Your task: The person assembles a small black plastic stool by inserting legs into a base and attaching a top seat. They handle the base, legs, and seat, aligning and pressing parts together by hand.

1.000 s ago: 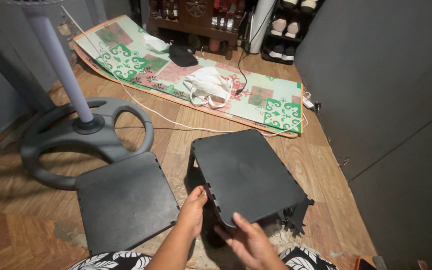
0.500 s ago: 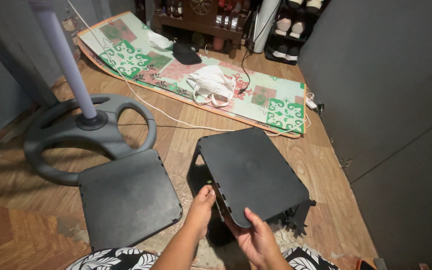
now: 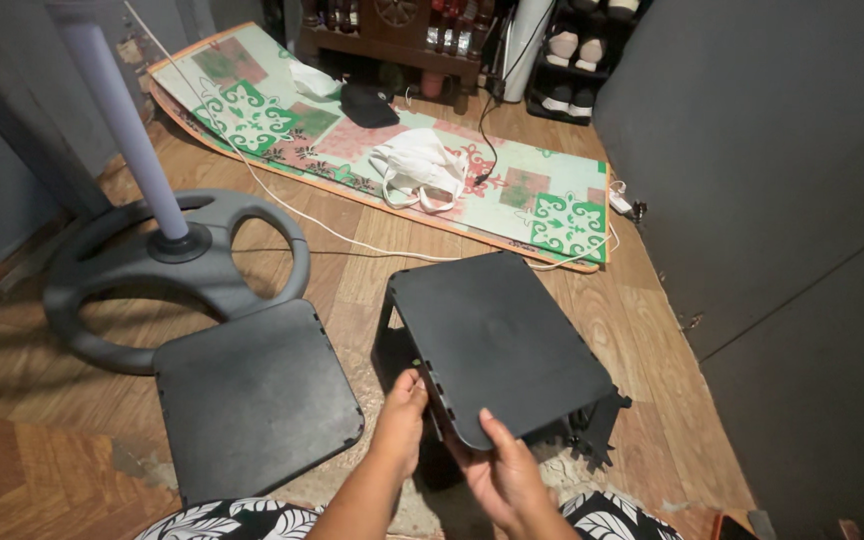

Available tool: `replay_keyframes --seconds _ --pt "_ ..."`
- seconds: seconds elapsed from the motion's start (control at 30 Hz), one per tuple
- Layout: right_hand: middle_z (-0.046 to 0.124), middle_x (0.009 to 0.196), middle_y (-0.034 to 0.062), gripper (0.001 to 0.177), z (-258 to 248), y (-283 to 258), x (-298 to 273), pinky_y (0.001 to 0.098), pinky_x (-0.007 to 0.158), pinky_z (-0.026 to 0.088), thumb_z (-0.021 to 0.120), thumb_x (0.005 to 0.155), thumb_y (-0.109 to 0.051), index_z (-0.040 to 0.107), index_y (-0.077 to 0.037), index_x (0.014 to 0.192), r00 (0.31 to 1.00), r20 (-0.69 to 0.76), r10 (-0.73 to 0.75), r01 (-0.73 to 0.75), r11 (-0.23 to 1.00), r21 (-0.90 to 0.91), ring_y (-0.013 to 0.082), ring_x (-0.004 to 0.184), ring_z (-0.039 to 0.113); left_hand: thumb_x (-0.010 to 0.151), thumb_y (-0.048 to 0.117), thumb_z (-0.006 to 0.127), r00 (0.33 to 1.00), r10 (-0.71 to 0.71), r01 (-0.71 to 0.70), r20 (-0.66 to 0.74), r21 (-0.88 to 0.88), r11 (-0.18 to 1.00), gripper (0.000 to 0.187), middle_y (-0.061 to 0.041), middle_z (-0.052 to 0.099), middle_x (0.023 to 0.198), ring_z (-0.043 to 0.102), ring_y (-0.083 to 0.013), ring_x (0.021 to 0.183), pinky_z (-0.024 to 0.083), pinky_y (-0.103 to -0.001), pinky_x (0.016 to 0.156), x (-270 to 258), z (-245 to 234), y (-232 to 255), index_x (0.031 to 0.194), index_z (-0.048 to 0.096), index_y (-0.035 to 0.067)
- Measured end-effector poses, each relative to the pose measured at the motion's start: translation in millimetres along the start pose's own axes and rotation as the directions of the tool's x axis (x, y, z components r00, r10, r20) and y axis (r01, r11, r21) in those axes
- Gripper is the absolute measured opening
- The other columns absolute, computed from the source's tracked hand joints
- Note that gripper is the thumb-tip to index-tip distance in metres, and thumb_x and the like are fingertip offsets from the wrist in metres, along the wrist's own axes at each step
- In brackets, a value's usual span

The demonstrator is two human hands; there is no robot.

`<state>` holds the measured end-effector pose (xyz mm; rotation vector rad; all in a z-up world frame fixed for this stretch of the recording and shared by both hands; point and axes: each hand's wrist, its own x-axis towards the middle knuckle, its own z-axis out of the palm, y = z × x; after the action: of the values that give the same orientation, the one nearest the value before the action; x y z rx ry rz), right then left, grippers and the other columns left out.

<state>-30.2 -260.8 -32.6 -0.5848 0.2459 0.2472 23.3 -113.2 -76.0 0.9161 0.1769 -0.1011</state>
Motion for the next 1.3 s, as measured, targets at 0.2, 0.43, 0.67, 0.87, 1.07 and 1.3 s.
replay_keyframes --seconds 0.2,0.43,0.67,0.87,1.07,1.3 --pt "0.068 0.124 0.0160 0.038 10.8 7.5 -3.8 0.0490 0.102 0.053 0.063 0.091 -0.011 0.058 0.005 0.126 0.999 -0.034 -0.027 0.027 1.000 -0.006 0.0299 0.112 0.068 0.104 0.019 0.049 0.998 0.061 -0.061 0.002 -0.048 0.997 0.021 -0.006 0.070 0.107 0.061 -0.0165 0.100 0.047 -0.031 0.094 4.2 -5.7 -3.5 0.116 0.061 0.006" --pt "0.068 0.124 0.0196 0.038 2.9 8.6 -0.2 0.0461 0.102 0.054 0.064 0.093 -0.011 0.058 0.010 0.124 1.000 -0.003 0.028 -0.028 1.000 0.004 0.0307 0.111 0.067 0.104 0.021 0.050 0.998 0.039 -0.041 -0.039 -0.066 0.997 0.020 -0.007 0.071 0.104 0.063 -0.0172 0.097 0.049 -0.032 0.091 4.3 -4.2 -6.6 0.114 0.060 0.008" --pt "0.068 0.119 0.0184 0.035 -0.6 8.0 3.3 0.0479 0.099 0.057 0.064 0.090 -0.008 0.059 0.010 0.120 0.997 -0.067 -0.040 0.038 0.999 -0.035 0.0301 0.107 0.069 0.105 0.022 0.053 0.998 0.063 -0.063 -0.018 -0.015 0.998 0.018 -0.004 0.068 0.099 0.060 -0.0149 0.094 0.047 -0.029 0.089 9.0 -7.3 -13.2 0.110 0.061 0.008" --pt "0.067 0.121 0.0187 0.039 -2.1 7.4 1.5 0.0461 0.100 0.056 0.066 0.090 -0.010 0.057 0.010 0.123 0.997 -0.077 -0.021 0.022 1.000 0.011 0.0311 0.108 0.068 0.105 0.021 0.049 0.997 0.070 -0.070 -0.012 -0.002 0.998 0.021 -0.006 0.069 0.105 0.061 -0.0161 0.099 0.047 -0.030 0.093 3.5 -4.5 -13.3 0.116 0.061 0.008" --pt "0.068 0.125 0.0154 0.047 3.3 25.7 0.6 0.0404 0.101 0.052 0.068 0.091 -0.013 0.056 0.008 0.131 0.995 -0.064 -0.077 0.070 0.992 -0.105 0.0277 0.115 0.065 0.106 0.017 0.040 0.988 0.077 -0.081 -0.137 -0.026 0.996 0.030 -0.010 0.069 0.117 0.064 -0.0210 0.107 0.050 -0.034 0.097 -1.9 8.1 -10.7 0.126 0.058 0.006" --pt "0.066 0.128 0.0148 0.047 11.9 18.7 -8.5 0.0475 0.108 0.049 0.067 0.088 -0.013 0.056 0.004 0.130 0.999 -0.046 0.008 -0.011 0.998 -0.064 0.0298 0.117 0.065 0.102 0.010 0.040 0.984 0.022 -0.060 -0.177 -0.211 0.976 0.038 -0.012 0.067 0.124 0.064 -0.0245 0.113 0.048 -0.036 0.101 5.0 1.7 -11.9 0.136 0.056 0.002"
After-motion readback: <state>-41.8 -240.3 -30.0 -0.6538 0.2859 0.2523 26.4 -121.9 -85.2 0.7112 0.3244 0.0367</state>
